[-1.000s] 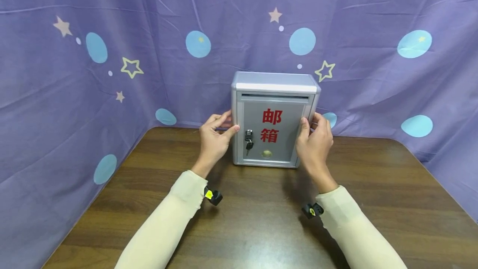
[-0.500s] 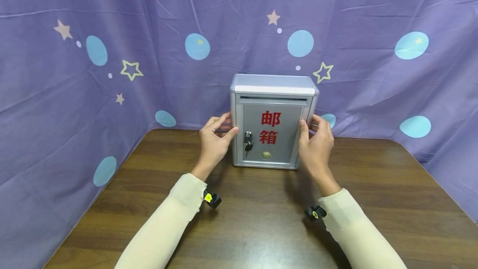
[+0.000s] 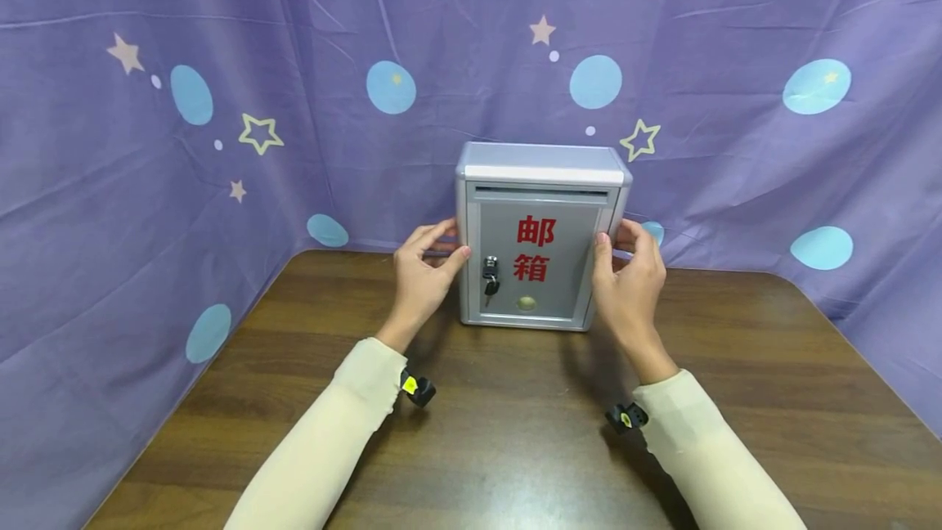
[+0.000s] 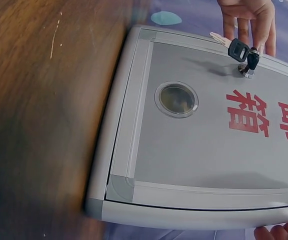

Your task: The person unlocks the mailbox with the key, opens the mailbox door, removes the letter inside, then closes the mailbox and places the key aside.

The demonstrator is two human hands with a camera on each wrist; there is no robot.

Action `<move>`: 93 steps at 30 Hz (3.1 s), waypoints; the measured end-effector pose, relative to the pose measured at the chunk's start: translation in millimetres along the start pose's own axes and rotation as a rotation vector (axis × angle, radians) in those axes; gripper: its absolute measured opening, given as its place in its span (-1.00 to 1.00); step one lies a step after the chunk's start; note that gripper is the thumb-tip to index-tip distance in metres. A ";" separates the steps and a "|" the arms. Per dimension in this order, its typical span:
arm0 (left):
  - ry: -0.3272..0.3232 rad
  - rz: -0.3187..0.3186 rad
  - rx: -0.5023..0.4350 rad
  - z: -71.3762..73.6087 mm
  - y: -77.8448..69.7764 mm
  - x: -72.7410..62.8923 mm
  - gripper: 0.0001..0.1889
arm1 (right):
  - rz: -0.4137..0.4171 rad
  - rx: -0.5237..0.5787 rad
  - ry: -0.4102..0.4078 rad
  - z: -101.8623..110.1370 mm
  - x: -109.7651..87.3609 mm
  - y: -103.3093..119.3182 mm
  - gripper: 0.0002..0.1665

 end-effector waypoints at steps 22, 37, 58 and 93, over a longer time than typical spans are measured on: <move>0.006 -0.002 -0.006 3.6 -28.0 -1.8 -0.57 | 0.214 0.123 0.036 -16.6 -20.6 48.7 -0.61; 0.011 -0.023 -0.014 1.7 -27.5 -1.1 -0.58 | 0.448 0.026 0.338 -60.9 -49.6 71.7 -0.52; 0.005 -0.038 0.001 2.5 5.1 1.9 -0.57 | 0.572 -0.095 0.569 -95.1 -64.0 84.5 -0.58; -0.007 -0.020 -0.013 0.5 4.6 1.2 -0.57 | 0.787 -0.370 0.600 -108.6 -75.5 102.5 -0.78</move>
Point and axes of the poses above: each hand's wrist, its own x-axis towards the middle knuckle, its own z-axis out of the back of the hand, y = z × x, the point moved 7 cm from there along x, towards the middle knuckle, and after that the axes turned 4 degrees about x, right-handed, at the moved point
